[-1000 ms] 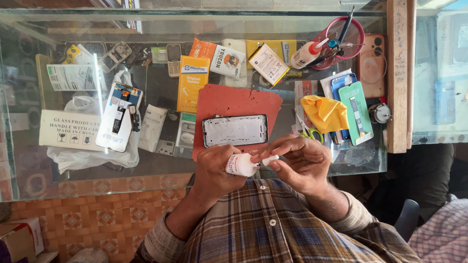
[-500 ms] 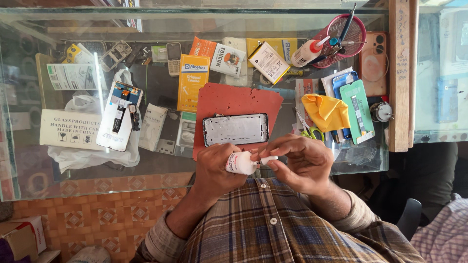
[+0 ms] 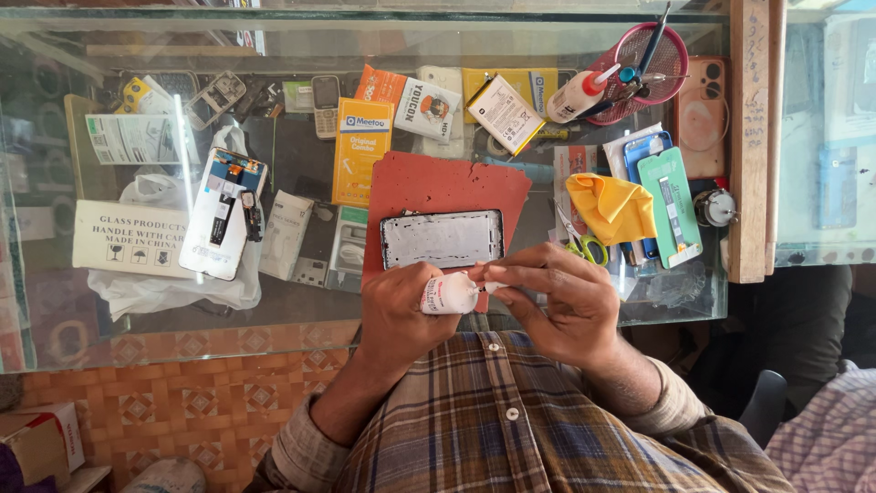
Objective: The person holds a phone frame and applies adhesive around its edge using a red and white glue pen, then caps the glue and sets it down. They pick up a phone back cover, peel its protective film, align it with the frame, and press the assembled phone parts together on a red mat while adjusting internal components.
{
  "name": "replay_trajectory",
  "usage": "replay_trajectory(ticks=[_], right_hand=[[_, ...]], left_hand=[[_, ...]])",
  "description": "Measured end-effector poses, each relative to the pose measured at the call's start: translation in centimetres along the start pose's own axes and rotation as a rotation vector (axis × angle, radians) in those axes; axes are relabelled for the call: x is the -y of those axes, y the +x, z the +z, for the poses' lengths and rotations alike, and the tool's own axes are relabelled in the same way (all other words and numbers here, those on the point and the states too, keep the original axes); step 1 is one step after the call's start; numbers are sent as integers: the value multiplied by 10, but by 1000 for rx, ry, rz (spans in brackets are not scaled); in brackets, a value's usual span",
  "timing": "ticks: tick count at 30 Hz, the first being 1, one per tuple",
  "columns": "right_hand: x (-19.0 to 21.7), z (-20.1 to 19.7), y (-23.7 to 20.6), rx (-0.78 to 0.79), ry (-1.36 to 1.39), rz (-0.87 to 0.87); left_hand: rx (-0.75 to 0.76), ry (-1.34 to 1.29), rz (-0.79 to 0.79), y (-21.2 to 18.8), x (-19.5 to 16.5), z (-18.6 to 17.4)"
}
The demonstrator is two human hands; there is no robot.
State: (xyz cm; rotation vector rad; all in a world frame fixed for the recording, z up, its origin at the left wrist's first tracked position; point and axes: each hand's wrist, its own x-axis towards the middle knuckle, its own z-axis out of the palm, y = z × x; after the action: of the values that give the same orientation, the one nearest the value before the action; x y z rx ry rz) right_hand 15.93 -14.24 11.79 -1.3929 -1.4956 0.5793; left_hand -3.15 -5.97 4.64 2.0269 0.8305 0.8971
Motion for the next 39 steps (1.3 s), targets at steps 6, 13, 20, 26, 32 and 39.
replay_trajectory(ticks=[6, 13, 20, 26, 32, 39], right_hand=[[3, 4, 4, 56, -64, -3], [-10, 18, 2, 286, -437, 37], [-18, 15, -5, 397, -295, -239], [-19, 26, -9, 436, -331, -265], [-14, 25, -15, 551, -326, -341], [-27, 58, -24, 575, -276, -255]], left_hand=[[23, 35, -24, 0, -1, 0], [105, 149, 56, -6, 6, 0], [289, 188, -94, -28, 21, -11], [294, 148, -177, -42, 18, -11], [522, -199, -403, -55, 17, -28], [303, 217, -367, -88, 11, -28]])
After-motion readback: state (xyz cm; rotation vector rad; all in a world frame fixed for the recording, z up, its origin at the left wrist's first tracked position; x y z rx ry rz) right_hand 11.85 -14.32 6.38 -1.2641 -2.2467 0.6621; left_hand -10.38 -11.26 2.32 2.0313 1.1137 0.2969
